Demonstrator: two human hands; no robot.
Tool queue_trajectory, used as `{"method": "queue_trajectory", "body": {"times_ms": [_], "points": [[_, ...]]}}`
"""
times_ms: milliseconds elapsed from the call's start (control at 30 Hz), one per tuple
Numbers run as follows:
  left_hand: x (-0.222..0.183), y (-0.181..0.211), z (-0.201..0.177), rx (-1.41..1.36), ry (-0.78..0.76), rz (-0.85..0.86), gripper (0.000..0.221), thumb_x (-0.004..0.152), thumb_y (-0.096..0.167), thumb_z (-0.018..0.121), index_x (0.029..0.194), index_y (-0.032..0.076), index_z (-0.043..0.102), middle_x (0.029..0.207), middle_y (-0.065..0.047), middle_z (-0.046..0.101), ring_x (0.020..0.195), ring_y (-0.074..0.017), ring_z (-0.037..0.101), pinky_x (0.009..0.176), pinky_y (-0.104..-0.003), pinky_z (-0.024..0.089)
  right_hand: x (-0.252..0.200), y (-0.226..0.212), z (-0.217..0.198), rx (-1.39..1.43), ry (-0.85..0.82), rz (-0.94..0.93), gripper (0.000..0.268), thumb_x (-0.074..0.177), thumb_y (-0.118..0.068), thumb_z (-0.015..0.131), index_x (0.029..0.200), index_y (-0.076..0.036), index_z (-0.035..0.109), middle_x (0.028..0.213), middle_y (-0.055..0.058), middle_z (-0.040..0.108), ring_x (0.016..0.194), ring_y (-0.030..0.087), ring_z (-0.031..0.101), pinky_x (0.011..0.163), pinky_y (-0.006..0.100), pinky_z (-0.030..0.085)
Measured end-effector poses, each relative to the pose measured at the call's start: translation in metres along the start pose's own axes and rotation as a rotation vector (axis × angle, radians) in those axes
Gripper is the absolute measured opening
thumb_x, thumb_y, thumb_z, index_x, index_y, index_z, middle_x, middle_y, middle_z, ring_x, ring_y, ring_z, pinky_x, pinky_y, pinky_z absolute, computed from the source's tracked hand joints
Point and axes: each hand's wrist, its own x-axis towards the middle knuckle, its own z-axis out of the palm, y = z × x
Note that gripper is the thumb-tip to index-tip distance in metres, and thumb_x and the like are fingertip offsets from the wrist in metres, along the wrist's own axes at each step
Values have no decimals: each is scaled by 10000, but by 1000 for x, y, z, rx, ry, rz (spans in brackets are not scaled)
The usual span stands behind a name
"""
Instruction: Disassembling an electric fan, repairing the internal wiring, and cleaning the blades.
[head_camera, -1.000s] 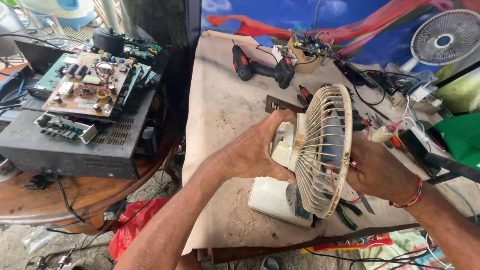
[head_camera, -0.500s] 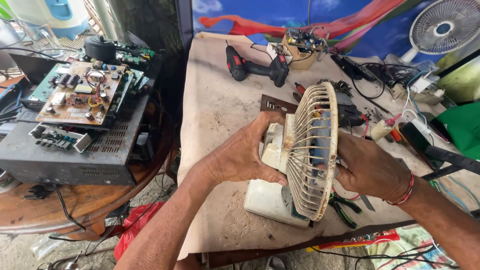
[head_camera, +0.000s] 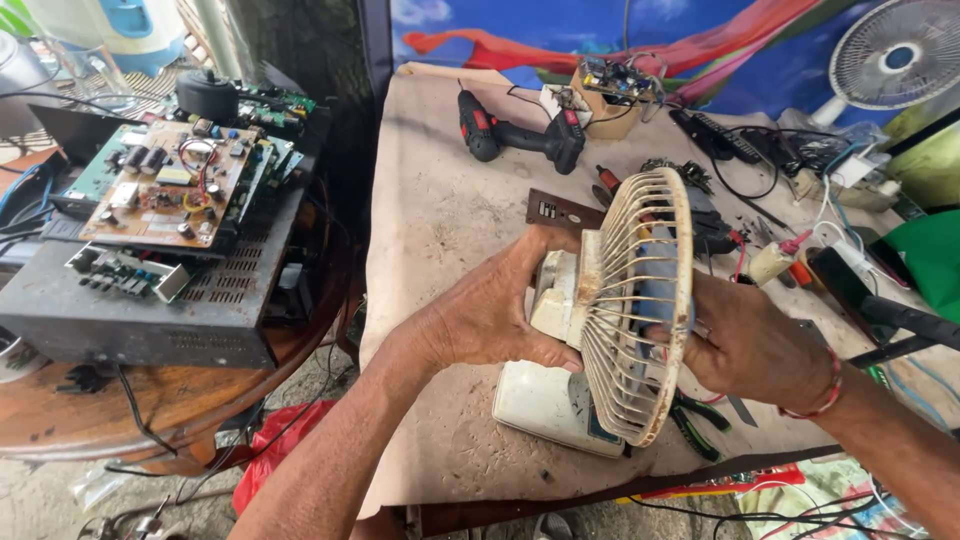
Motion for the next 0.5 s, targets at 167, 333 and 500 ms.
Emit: {"method": "queue_trajectory", "body": {"times_ms": [167, 333, 500], "points": [[5, 5, -3, -24, -36, -8, 834, 715, 512, 827, 1314, 131, 389, 1322, -104, 564, 1152, -241, 562, 896, -369, 472, 6, -3, -8, -33, -92, 122, 377, 1017, -397, 482, 1139, -71, 626, 844, 113, 616, 732, 327, 681, 663, 467, 519], [-2, 10, -4, -5, 16, -142, 922, 668, 516, 845, 1351, 90, 395, 1323, -83, 561, 1129, -207, 556, 887, -355, 442, -24, 4, -27, 64, 74, 297, 535, 951, -260, 662, 1434, -78, 519, 1212, 81, 737, 1061, 235, 745, 923, 382, 579], [-4, 11, -6, -106, 17, -142, 851, 694, 350, 897, 1302, 99, 356, 1320, -108, 535, 1197, -230, 569, 1024, -403, 518, -95, 56, 5, -329, 174, 444, 250, 1005, -142, 617, 1228, -62, 694, 1174, 123, 744, 1056, 324, 697, 870, 451, 555]]}}
